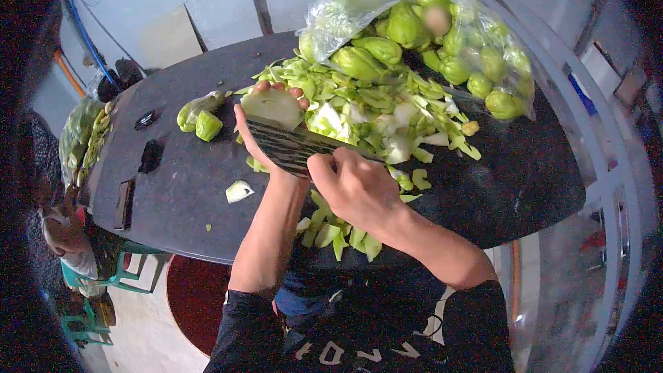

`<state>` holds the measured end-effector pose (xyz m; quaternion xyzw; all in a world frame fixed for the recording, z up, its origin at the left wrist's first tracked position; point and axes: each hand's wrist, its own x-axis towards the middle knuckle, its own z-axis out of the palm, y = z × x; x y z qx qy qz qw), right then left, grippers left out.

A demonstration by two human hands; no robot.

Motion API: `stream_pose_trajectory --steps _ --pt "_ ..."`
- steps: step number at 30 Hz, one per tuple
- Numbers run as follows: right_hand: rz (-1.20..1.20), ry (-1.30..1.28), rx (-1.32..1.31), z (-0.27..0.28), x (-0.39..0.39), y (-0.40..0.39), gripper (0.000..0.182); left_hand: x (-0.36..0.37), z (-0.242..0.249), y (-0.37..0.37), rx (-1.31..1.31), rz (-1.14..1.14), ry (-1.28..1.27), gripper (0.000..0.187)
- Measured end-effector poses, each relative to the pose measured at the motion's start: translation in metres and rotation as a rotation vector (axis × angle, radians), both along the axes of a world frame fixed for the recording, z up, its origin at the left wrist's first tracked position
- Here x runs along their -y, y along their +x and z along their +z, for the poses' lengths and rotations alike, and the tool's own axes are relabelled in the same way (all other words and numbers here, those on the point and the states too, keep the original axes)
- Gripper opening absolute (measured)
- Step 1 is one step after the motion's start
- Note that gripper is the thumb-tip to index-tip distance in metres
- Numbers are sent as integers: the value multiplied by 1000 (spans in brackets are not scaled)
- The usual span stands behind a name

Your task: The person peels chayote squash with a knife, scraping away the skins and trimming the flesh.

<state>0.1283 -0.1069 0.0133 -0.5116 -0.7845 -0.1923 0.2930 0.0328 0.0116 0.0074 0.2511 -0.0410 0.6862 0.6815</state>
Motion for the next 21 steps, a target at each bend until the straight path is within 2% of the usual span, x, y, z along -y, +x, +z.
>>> stream_pose_trajectory --steps 3,5,8,13,16,18,21 --pt "-73 1 23 -3 2 -4 15 3 2 5 10 -7 -83 46" --pt "-73 -2 -8 -2 -2 -2 15 15 5 11 -95 62 -99 47" --pt "-74 -6 -47 -2 -3 0 16 18 3 14 -67 -16 -82 48" --pt "-62 -22 -126 -1 -4 -2 18 19 0 17 -150 44 -44 51" --pt "-36 -54 -231 4 -2 0 19 22 2 20 -228 159 58 54" --pt "19 -127 -413 6 -2 5 17 25 7 22 -440 366 151 56" --pt "80 -116 -471 13 -4 15 14 24 10 20 -494 374 162 53"
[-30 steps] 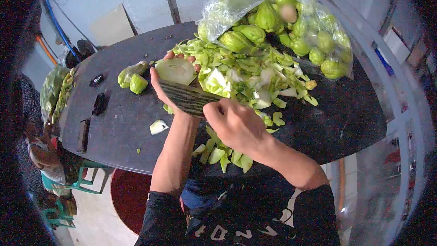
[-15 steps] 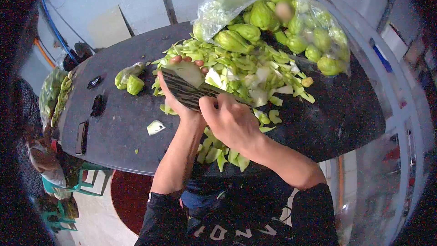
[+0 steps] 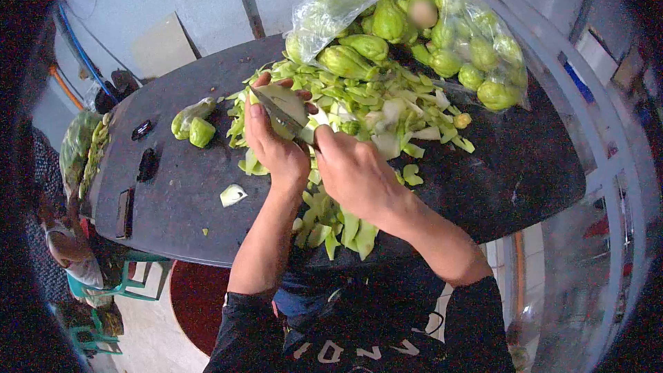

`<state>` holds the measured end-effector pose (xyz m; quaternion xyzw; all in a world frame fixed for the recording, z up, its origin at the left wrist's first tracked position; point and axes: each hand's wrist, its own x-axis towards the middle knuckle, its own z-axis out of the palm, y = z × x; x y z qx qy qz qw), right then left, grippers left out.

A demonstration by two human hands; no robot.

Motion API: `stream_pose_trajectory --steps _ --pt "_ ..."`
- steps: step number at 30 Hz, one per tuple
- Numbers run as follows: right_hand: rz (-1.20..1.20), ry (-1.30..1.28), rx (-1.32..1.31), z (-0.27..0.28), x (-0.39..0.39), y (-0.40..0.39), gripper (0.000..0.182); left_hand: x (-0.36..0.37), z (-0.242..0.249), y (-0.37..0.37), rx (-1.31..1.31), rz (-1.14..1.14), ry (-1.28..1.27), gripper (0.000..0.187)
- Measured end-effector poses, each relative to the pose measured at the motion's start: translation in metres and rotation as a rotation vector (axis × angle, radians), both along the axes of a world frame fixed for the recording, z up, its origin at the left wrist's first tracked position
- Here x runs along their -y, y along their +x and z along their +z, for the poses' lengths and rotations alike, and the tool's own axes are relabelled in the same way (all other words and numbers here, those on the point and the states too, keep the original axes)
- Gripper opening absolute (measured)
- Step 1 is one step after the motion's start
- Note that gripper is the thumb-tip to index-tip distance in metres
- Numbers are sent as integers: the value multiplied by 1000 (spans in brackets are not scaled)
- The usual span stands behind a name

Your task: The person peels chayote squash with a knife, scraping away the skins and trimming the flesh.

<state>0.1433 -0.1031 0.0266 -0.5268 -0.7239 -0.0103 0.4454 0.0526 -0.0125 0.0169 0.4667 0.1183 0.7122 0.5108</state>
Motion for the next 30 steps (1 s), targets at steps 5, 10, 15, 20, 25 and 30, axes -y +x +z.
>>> stream_pose_trajectory --steps 5,10,15,20,25,30 --pt "52 -133 -223 13 4 11 12 -11 -2 -6 -100 -2 100 53" --pt "134 -286 -469 11 3 29 21 -18 -3 -10 -209 143 241 49" --pt "55 -188 -524 8 1 51 26 -10 9 -15 -227 -144 187 51" --pt "32 -288 -645 -1 -14 64 20 -36 -8 -5 268 -607 -558 47" --pt "170 -408 -733 2 -10 70 14 -37 -3 -12 497 -527 -688 47" --pt "313 -499 -898 3 -6 67 19 -27 6 -23 213 -656 -461 62"
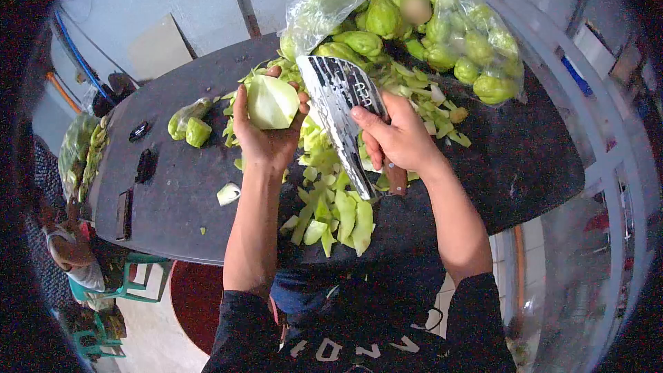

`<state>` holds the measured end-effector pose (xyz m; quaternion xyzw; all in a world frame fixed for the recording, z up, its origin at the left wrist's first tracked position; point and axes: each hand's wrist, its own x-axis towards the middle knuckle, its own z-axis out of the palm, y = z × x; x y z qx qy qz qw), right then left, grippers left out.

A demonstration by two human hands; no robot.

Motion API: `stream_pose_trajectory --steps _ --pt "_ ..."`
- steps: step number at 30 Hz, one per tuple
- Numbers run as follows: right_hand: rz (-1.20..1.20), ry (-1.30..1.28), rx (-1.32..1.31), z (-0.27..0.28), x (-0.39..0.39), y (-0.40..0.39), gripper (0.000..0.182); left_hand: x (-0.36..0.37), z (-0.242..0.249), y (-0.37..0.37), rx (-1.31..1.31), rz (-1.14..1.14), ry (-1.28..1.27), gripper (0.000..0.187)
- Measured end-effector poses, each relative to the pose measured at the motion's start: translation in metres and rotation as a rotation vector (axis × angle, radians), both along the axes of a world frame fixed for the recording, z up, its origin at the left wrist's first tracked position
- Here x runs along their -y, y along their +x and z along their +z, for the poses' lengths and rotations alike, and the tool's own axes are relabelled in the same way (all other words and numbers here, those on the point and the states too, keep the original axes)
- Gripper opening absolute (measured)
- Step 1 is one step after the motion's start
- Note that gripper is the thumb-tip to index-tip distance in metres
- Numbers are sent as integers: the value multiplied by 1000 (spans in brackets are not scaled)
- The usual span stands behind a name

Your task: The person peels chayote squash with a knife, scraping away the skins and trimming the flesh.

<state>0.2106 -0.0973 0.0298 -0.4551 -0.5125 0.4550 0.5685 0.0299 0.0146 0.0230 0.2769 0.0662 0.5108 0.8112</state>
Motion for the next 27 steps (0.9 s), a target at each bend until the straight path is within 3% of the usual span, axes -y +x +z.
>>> stream_pose_trajectory --steps 22,27 --pt "77 -37 -53 0 4 -3 20 3 4 -6 22 28 164 55" --pt "97 -52 10 -3 1 -4 22 5 3 -6 -73 132 118 53"
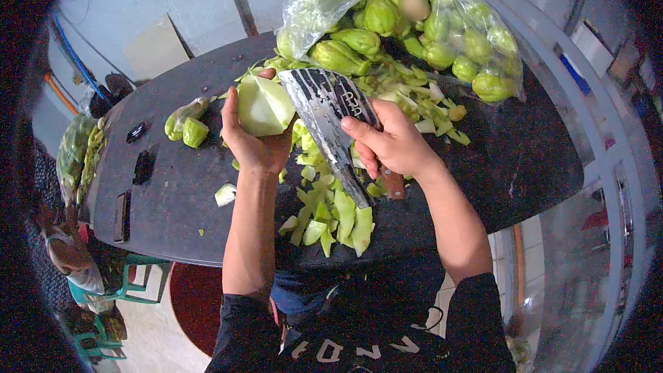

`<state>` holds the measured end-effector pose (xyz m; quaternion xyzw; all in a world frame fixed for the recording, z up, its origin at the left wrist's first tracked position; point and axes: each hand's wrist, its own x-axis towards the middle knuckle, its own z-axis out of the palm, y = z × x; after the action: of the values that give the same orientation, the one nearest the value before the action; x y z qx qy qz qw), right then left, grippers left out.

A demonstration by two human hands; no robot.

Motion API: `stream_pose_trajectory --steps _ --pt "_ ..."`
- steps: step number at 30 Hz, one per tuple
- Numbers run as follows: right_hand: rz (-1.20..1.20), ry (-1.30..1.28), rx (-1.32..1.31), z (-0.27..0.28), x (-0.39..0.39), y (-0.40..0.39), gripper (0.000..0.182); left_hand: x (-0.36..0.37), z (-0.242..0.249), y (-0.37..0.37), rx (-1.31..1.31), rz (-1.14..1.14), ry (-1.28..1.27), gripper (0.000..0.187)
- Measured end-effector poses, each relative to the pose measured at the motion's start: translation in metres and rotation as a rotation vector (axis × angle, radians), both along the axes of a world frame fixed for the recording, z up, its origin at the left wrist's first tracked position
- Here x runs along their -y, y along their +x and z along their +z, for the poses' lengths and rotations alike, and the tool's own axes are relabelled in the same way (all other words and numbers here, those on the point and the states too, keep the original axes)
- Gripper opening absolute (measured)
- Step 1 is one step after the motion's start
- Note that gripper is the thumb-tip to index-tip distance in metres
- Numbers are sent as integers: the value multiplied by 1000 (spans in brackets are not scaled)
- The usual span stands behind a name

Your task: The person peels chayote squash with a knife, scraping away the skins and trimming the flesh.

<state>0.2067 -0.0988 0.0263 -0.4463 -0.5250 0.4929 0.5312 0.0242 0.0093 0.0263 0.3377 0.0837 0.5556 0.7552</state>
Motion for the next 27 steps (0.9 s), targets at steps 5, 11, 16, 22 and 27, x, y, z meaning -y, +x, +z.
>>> stream_pose_trajectory --steps 5,11,16,22,27 --pt "10 11 -8 2 0 -4 23 4 -5 5 -49 30 -21 51" --pt "-7 10 37 -1 2 -5 23 13 -9 14 -37 -32 -197 50" --pt "-43 29 2 4 5 1 25 11 -3 10 -28 -2 -14 51" --pt "-38 20 6 3 4 0 23 9 -5 9 -48 1 40 52" --pt "-43 36 0 5 5 -3 23 13 -5 10 -43 -7 15 52"
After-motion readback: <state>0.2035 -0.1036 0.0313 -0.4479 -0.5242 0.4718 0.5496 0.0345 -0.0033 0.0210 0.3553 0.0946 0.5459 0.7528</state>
